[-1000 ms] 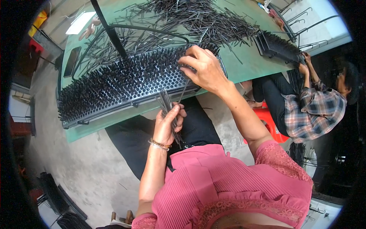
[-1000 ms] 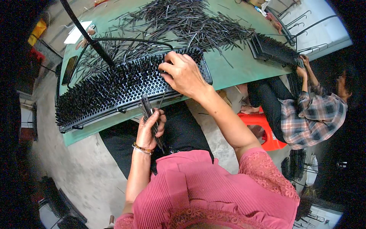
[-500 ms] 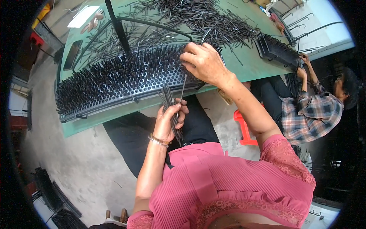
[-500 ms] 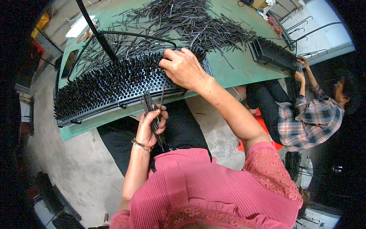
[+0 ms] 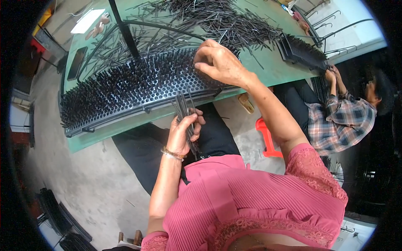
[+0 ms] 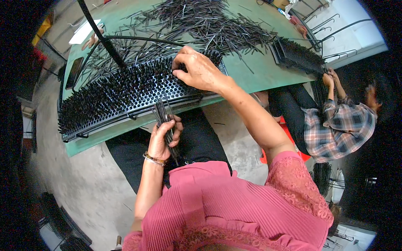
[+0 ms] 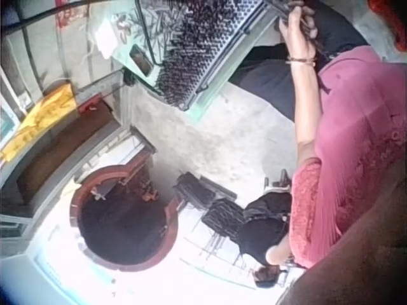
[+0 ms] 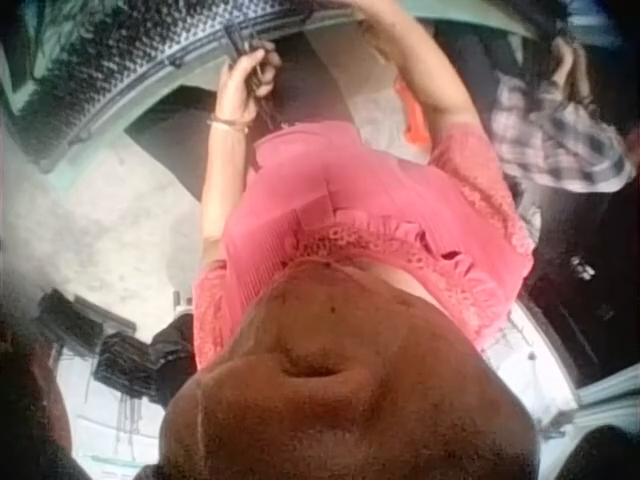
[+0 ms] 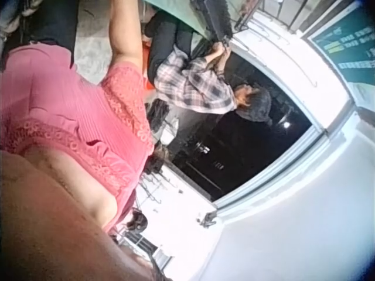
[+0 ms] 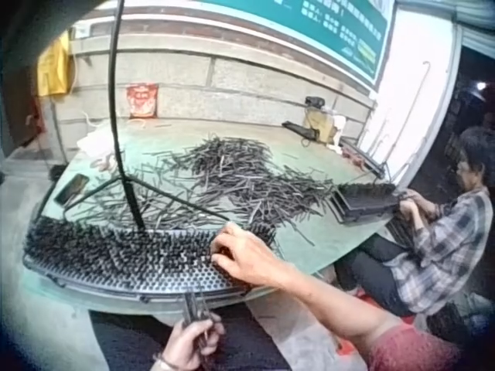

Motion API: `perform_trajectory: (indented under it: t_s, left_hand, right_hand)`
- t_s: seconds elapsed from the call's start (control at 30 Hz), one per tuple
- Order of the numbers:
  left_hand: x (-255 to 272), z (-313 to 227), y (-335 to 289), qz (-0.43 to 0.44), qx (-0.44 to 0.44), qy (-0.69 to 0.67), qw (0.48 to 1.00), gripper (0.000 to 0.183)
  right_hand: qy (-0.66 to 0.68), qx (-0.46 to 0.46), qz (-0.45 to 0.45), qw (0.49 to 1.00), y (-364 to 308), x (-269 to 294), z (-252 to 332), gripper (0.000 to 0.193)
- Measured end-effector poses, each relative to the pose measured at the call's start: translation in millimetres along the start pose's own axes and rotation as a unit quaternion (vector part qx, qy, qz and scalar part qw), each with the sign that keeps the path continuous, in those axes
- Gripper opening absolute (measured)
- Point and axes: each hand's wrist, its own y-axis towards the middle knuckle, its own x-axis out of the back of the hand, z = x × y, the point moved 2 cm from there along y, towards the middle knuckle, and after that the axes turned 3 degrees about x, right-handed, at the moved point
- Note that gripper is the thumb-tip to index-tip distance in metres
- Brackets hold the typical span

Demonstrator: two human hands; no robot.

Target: Manually inserting small metal pins into a perforated base plate for brush or component assembly.

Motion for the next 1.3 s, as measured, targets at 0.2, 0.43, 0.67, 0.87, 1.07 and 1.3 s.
perform_trajectory:
  t_s: [0.2, 0.43, 0.67, 0.87, 1.07, 1.3]
  left_hand:
    - [-1.2, -0.9, 0.4, -0.038, 0.015, 0.045, 0.998, 0.022]
    - [-1.2, 1.5, 1.1, -0.070, 0.008, 0.083, 0.994, 0.023]
    - [-1.3, -1.2, -0.7, -0.070, 0.012, 0.073, 0.995, 0.021]
    - [-15.9, -12.4, -8.5, -0.052, -0.028, 0.090, 0.994, 0.022]
    - [-15.8, -8.5, -8.8, 0.011, 0.011, 0.072, 0.997, 0.023]
    - [-12.4, -5.6, -11.4, 0.006, 0.022, 0.076, 0.997, 0.030]
  right_hand:
    - [-0.055, 0.029, -0.022, 0.998, 0.3, 11.6, 14.1, 0.014]
    - [-0.086, 0.095, -0.069, 0.989, -7.4, 3.2, 18.8, 0.013]
    - [-0.073, 0.055, -0.097, 0.991, -12.7, -2.6, 18.6, 0.014]
    - [0.205, -0.175, 0.119, 0.956, -33.8, -10.1, 35.1, 0.029]
    - [0.462, -0.247, 0.114, 0.844, -45.9, -28.2, 31.7, 0.020]
    - [0.417, -0.251, 0.051, 0.872, -42.1, -7.7, 28.9, 0.019]
